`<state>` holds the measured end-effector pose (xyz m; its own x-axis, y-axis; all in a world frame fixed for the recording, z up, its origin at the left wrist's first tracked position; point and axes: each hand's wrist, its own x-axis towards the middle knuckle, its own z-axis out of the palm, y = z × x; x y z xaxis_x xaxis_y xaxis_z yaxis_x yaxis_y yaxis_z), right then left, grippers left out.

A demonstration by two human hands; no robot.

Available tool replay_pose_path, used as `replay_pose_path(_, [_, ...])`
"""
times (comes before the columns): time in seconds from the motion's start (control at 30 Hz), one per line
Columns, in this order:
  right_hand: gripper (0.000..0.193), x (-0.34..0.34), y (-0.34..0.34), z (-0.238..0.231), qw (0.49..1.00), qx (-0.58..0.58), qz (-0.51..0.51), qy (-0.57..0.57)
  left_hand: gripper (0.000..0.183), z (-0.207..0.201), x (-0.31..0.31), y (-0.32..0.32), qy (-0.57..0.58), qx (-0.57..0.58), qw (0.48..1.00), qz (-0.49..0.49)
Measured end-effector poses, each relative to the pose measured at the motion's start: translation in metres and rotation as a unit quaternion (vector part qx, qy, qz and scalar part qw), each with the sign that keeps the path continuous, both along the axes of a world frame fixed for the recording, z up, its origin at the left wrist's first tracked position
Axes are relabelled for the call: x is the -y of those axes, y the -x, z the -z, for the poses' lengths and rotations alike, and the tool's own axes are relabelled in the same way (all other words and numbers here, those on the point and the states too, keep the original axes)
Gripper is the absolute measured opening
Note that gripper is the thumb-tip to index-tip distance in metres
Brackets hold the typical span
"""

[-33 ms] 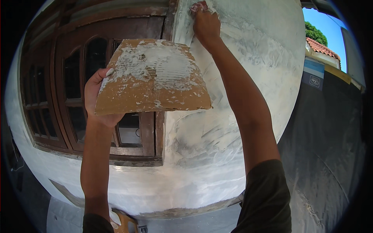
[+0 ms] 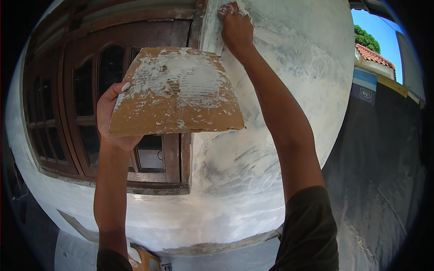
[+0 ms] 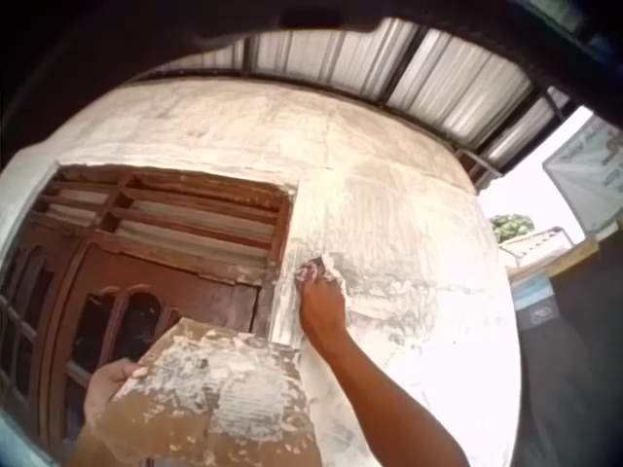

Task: Applying plaster or filler to a wall using a putty knife and a cardboard hawk.

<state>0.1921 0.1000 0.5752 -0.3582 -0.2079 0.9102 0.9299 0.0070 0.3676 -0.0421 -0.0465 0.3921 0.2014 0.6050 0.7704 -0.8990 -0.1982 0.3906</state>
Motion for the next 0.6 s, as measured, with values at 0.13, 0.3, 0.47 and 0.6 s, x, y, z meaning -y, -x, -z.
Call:
replay_pose_path(0.13, [0.032,-0.003,-0.018,0.01,0.999,-0.002,-0.023,0.035,0.031,0.006,-0.003,-0.011,0.003,-0.016,1.0,0.024])
replay_pose_path(0.3, [0.038,-0.017,-0.021,0.047,0.999,0.017,-0.006,0.044,0.031,0.006,-0.007,-0.017,0.027,-0.036,0.999,-0.01])
replay_pose_path(0.47, [0.039,-0.014,-0.017,0.062,0.996,0.032,0.017,0.076,0.031,0.003,-0.01,-0.018,-0.004,-0.032,0.999,0.002])
replay_pose_path(0.6, [0.041,-0.018,-0.036,0.088,0.992,0.083,0.05,0.076,0.029,0.001,-0.005,-0.023,0.005,-0.021,1.0,0.007])
